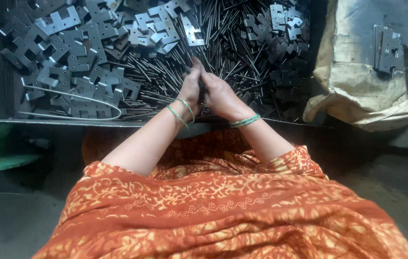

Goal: The person inserts metal rods into small metal plates and places the assembled units into a large bin. The person handles the parts by hand, repeatedly picking up plates and rods, inserting the rods, and depositing the finished assemblies.

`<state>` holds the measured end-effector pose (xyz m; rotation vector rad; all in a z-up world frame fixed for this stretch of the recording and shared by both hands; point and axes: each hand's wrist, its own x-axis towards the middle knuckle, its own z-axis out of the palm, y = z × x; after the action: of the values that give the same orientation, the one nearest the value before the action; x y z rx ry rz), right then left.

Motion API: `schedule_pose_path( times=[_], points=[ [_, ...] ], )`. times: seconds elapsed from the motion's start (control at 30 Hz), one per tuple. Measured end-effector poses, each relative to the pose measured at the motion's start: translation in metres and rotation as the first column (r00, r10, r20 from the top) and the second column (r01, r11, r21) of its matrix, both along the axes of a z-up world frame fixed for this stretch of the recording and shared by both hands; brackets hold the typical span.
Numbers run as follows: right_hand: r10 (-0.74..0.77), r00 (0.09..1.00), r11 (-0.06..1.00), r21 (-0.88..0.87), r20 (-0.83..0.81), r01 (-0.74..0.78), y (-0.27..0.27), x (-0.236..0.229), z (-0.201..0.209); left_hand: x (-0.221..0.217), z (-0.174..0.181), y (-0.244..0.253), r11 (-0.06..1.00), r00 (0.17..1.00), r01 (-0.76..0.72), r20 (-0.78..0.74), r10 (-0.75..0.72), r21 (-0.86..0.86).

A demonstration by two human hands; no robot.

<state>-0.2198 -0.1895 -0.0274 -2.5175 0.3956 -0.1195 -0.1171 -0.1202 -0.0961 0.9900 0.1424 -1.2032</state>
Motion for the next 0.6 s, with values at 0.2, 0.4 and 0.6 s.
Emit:
schedule_pose_path(
  times=[0.2, 0.4, 0.6],
  points=[
    [-0.658, 0.745, -0.024, 0.993, -0.105, 0.118, -0.045, -0.044, 0.016, 0.089, -0.019, -0.023, 0.742, -0.014, -0.070, 0.743, -0.669, 0.667],
    [-0.750, 0.661, 0.065, 0.995, 0.003, 0.070, -0.078, -0.125, 0.042, 0.143, -0.045, -0.007, 0.738, -0.634, -0.295, 0.454, -0.627, 0.607],
    [-0.690, 0.498, 0.722, 0.452, 0.525, 0.524, -0.184, -0.177, 0.091, 0.101, -0.011, 0.015, 0.726, -0.695, -0.432, 0.316, -0.646, 0.535]
  ],
)
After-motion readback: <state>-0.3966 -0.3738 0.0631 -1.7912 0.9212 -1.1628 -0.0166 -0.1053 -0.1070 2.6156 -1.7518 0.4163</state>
